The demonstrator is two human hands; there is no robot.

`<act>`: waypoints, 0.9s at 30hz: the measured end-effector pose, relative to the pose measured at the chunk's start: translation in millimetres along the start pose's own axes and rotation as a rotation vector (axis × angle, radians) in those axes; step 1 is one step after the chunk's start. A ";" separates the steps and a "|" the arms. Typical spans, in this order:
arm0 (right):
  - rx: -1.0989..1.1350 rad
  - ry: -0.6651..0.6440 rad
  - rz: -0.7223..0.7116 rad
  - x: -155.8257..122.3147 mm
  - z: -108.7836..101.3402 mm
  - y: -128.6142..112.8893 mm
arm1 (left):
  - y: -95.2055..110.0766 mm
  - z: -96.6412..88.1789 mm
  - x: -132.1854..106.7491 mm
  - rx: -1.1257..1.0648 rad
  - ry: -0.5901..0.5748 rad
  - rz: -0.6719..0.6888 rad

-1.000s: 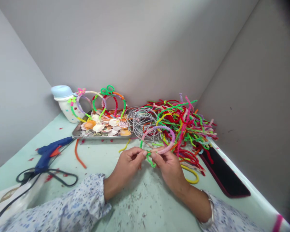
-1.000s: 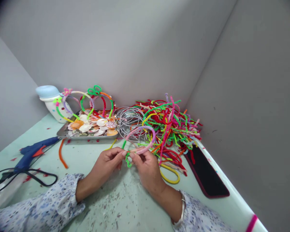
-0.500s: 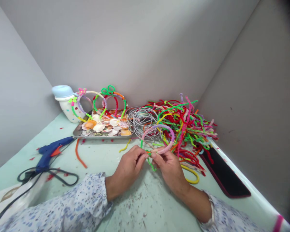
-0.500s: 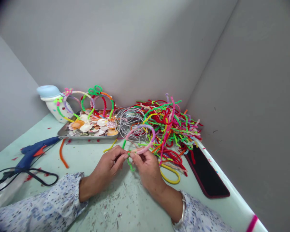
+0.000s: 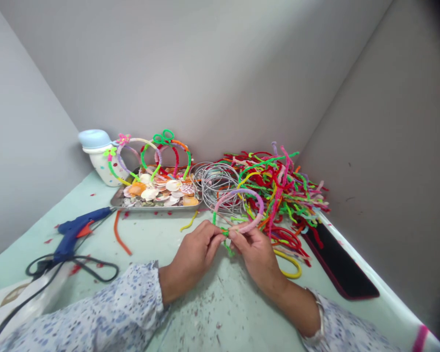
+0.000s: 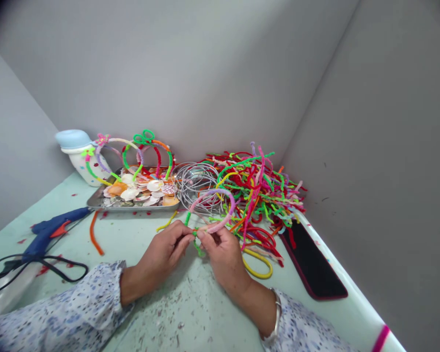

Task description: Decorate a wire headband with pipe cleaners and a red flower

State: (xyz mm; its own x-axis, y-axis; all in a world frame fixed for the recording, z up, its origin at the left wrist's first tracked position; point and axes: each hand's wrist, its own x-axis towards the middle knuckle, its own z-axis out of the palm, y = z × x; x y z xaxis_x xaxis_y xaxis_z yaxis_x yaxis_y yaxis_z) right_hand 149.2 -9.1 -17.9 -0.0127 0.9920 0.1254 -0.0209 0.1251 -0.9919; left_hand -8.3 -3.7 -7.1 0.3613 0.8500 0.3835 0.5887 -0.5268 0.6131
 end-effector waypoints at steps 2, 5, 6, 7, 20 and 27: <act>-0.016 0.002 0.002 0.4 0.0 -0.2 | 0.2 -0.2 -0.3 0.084 -0.020 0.019; -0.023 0.014 0.006 1.0 0.0 0.9 | 0.8 -0.1 -1.1 0.245 -0.057 0.055; -0.023 0.015 0.005 1.2 -0.1 1.8 | 0.8 0.1 -1.5 0.302 -0.065 0.071; -0.021 0.011 0.005 1.4 -0.2 2.8 | 0.7 0.1 -2.0 0.355 -0.069 0.092; -0.014 0.010 0.026 1.8 -0.3 3.5 | -2.2 -2.2 -4.5 0.428 -0.056 0.176; -0.031 -0.001 -0.002 -0.4 -0.7 3.9 | -4.2 1.0 -5.0 0.564 0.018 0.288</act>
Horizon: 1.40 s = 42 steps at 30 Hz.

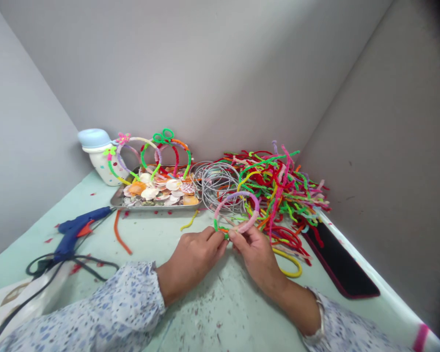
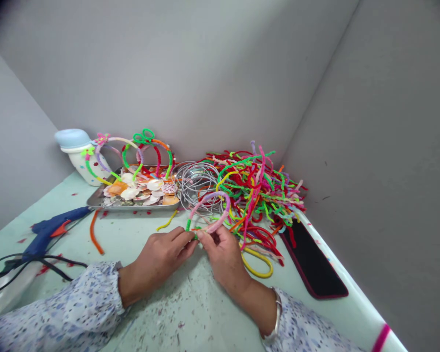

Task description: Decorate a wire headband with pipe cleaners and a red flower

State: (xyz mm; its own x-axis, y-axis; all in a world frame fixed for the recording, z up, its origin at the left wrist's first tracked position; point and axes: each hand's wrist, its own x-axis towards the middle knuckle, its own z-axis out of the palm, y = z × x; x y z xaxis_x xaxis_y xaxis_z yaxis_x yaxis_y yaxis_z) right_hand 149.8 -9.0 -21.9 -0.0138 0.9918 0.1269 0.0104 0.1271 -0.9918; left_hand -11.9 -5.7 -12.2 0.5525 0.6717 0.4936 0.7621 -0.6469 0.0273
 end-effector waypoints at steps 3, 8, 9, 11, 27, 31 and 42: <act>-0.009 -0.016 -0.019 -1.1 0.3 0.2 | 0.0 0.0 0.2 0.040 0.021 0.040; -0.021 -0.023 -0.043 -2.5 0.9 0.8 | 0.7 -4.2 1.3 0.090 0.032 0.087; -0.021 -0.024 -0.043 -2.6 1.0 0.8 | 0.9 -5.0 1.5 0.092 0.031 0.100; -0.019 -0.030 -0.048 -2.5 1.1 0.5 | 1.4 -5.6 1.7 0.098 0.034 0.111; -0.030 0.000 -0.061 -4.3 0.1 -1.2 | 0.2 -7.1 -0.5 0.032 0.010 0.102; -0.020 -0.001 -0.059 -4.0 0.7 -1.6 | 0.0 -10.1 0.3 0.066 -0.004 0.151; -0.010 -0.014 -0.101 -5.1 1.0 -5.8 | -0.4 -6.9 -1.7 0.051 0.042 0.152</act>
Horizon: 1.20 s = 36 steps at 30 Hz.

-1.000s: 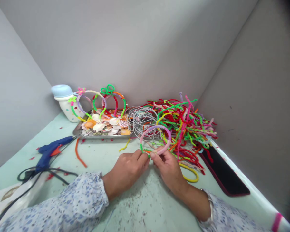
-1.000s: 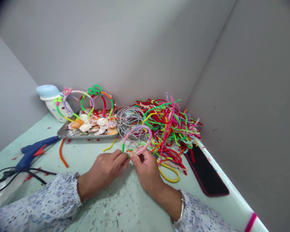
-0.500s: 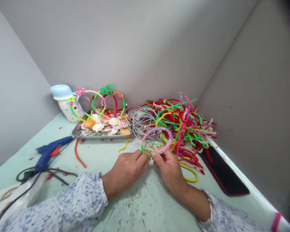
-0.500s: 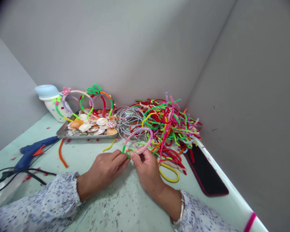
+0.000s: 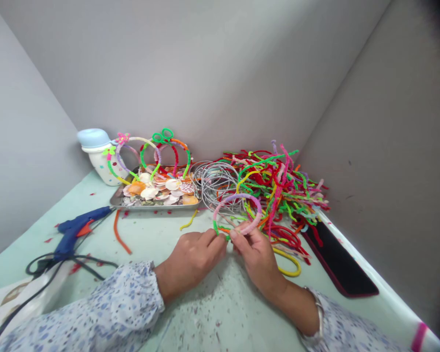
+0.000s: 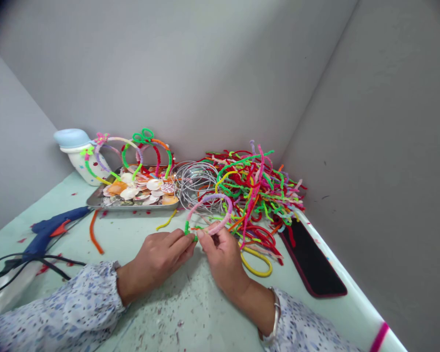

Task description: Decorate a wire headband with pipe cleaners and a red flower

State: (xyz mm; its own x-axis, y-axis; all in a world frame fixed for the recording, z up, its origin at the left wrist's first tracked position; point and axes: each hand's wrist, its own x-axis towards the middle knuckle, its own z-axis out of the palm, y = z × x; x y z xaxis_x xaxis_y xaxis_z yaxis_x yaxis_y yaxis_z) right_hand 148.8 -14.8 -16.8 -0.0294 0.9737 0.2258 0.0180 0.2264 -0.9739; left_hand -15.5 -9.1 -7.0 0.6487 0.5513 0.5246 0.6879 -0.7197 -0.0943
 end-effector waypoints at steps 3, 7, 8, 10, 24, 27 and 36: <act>0.032 -0.002 -0.010 0.8 -0.6 -0.4 | 2.0 2.4 -0.2 -0.074 0.031 -0.086; 0.058 0.028 -0.027 2.1 -1.4 0.4 | 3.7 2.2 1.7 -0.286 0.040 -0.288; 0.052 0.037 -0.035 2.4 -1.6 0.8 | 3.8 1.5 2.6 -0.339 0.046 -0.339; 0.035 0.048 -0.045 2.9 -1.9 1.5 | 4.0 -0.2 4.6 -0.418 0.073 -0.411; 0.002 0.102 -0.070 4.9 -0.8 0.3 | 7.0 0.5 16.9 -1.252 -0.091 -0.938; 0.007 0.073 -0.054 4.4 -1.2 0.2 | 4.7 3.0 16.6 -1.355 -0.088 -0.997; 0.016 0.031 -0.029 4.1 -2.2 1.9 | 4.3 1.6 16.3 -1.586 -0.039 -1.072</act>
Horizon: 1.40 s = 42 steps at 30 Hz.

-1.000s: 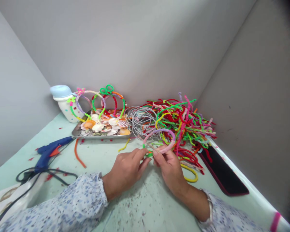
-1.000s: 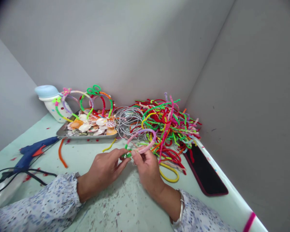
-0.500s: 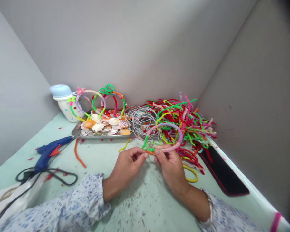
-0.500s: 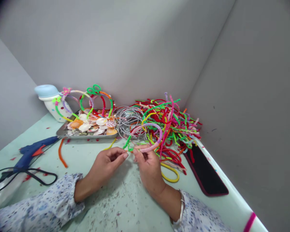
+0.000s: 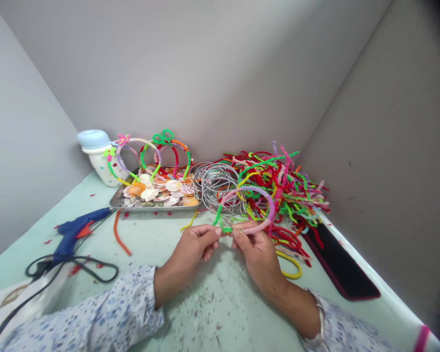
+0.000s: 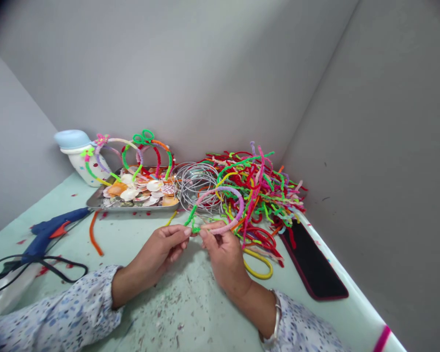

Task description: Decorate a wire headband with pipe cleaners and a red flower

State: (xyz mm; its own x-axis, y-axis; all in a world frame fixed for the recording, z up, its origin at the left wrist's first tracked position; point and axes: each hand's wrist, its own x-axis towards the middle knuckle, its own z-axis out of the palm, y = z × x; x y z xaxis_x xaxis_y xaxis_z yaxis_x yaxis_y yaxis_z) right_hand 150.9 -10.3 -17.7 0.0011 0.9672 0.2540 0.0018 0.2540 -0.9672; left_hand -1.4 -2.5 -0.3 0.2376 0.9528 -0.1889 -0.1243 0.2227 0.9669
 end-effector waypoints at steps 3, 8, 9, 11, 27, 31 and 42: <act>-0.008 -0.006 -0.003 0.1 0.6 -1.5 | 1.3 0.7 -0.2 -0.078 -0.011 -0.035; -0.016 -0.010 -0.013 -0.3 0.9 -0.6 | -0.8 -0.4 1.8 -0.180 -0.034 -0.071; -0.018 -0.011 -0.013 -0.3 0.8 -0.2 | -1.0 -0.5 2.0 -0.193 -0.036 -0.082; -0.021 -0.011 -0.011 -0.3 0.6 0.5 | -0.6 -0.5 2.3 -0.210 -0.043 -0.106; -0.003 0.014 0.080 0.2 2.0 -0.2 | 0.8 1.3 2.2 -0.247 -0.028 -0.102; 0.018 0.026 0.108 0.9 2.2 -1.0 | 1.5 2.2 0.3 -0.219 -0.007 -0.095; 0.035 0.026 0.142 1.9 4.3 -2.0 | -1.8 3.6 -0.9 -0.103 0.039 -0.003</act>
State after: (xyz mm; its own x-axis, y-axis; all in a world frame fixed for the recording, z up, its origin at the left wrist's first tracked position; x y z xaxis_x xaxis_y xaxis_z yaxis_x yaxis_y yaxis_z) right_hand 146.7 -8.9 -15.3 0.0251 0.9931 0.1144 -0.0348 0.1152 -0.9927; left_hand 2.1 -4.5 -1.2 0.2005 0.9591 -0.1999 -0.2230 0.2434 0.9439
